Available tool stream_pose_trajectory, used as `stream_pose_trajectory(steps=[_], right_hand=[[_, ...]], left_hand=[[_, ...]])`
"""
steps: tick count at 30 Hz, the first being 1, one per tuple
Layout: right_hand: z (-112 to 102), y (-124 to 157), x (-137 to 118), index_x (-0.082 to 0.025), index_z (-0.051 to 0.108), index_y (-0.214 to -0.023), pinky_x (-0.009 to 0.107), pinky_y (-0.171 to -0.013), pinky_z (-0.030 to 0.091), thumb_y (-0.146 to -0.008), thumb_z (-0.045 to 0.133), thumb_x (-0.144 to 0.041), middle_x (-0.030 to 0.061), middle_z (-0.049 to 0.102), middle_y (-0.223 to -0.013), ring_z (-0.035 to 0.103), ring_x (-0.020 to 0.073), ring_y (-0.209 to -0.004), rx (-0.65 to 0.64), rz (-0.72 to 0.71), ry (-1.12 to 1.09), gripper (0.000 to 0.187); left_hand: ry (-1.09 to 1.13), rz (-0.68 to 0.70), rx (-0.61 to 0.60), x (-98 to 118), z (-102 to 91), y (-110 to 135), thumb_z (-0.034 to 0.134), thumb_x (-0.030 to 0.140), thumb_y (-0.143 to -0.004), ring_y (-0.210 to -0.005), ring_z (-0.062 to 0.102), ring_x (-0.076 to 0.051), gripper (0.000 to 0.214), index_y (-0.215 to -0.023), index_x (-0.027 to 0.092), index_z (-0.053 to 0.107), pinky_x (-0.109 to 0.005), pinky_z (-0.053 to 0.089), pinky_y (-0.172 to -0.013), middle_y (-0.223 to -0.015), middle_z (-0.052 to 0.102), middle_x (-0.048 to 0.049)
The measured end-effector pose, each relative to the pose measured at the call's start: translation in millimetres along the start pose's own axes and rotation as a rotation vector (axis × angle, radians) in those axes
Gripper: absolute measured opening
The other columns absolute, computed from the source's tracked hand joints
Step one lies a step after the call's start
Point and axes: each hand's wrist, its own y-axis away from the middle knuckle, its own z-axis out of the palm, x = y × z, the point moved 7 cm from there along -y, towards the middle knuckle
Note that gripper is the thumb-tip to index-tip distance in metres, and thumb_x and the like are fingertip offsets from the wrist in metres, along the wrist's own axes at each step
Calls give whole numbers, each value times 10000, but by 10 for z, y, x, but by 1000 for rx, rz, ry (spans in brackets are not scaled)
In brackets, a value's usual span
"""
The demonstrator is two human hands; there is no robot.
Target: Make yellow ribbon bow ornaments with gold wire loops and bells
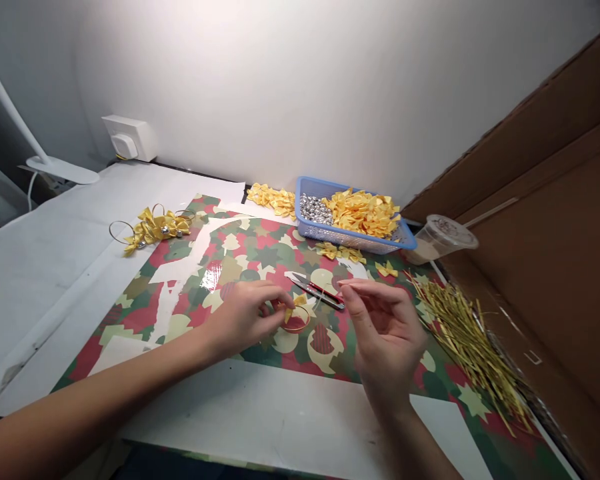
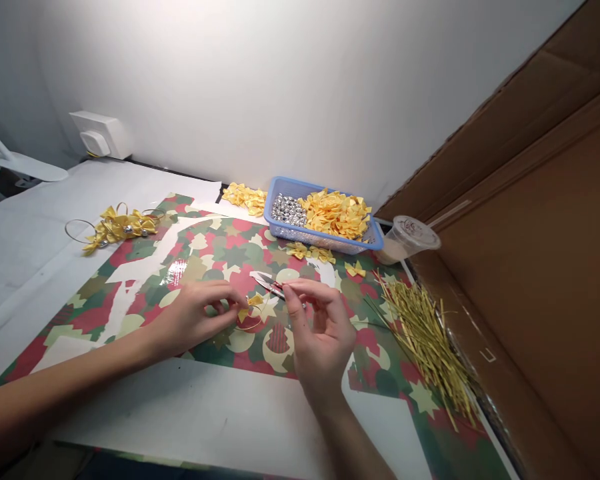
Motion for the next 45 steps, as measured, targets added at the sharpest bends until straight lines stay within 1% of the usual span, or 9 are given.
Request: stream_pose_trajectory(steps=[4,9,17,20,24,29,33,40,45], right_hand=[[-75,-39,56,-215,667,-821,250,-688,525,-784,711,-168,-5,672,-793,646,128,-746,57,44,-87,75],[-67,-79,172,-220,665,-798,189,-659,494,-758,747,-235,-26,670,-775,620,89,-703,11,214,-212,93],[107,-35,296,-220,652,-778,205,-613,463,-759,713,-325,-22,606,-689,547,101,-635,-238,450,-267,122],[187,15,330,-211,647,-768,211,-579,464,-740,717,-358,-13,603,-686,553,115,-634,-354,515,-182,164],[291,148,418,-199,613,-743,207,-397,394,-741,683,-447,-27,558,-610,485,98,-463,-514,651,12,258],[318,229,535,-189,598,-713,220,-367,374,-745,641,-480,-20,570,-562,457,97,-398,-584,620,193,296],[355,266,585,-186,616,-675,231,-424,413,-746,642,-462,27,652,-626,551,136,-504,-668,547,227,286],[343,246,524,-183,616,-638,247,-475,435,-701,669,-416,40,667,-635,576,157,-555,-677,597,257,247],[308,229,513,-176,597,-666,236,-413,400,-704,676,-488,22,630,-594,490,115,-444,-613,677,176,324]], left_hand=[[-28,1,-3,-8,-1,-7,533,122,-790,-598,600,-99,174,-767,157,702,-191,488,-537,-733,694,-34],[-18,-70,-43,-60,27,-13,519,143,-797,-623,624,-120,176,-793,148,695,-210,492,-547,-749,710,-46],[77,-206,-87,-159,38,-5,522,178,-815,-725,683,-150,216,-958,130,677,-246,540,-645,-844,743,-62],[59,-215,-74,-175,21,0,519,185,-830,-789,688,-164,220,-964,148,689,-272,542,-699,-906,745,-60],[73,-215,-70,-181,19,-4,527,202,-832,-808,692,-172,208,-947,151,692,-288,550,-721,-911,743,-61],[138,-231,-52,-173,8,-12,547,195,-802,-773,694,-160,173,-900,131,674,-265,559,-699,-867,734,-67],[177,-280,-35,-197,-12,-15,565,200,-789,-783,692,-165,152,-880,137,670,-267,560,-703,-845,725,-58],[285,-326,-42,-257,4,-15,604,224,-778,-776,686,-156,117,-840,152,672,-251,564,-698,-832,717,-39],[274,-315,-95,-254,43,-20,587,213,-774,-840,679,-176,184,-930,140,653,-289,562,-750,-915,702,-67]])
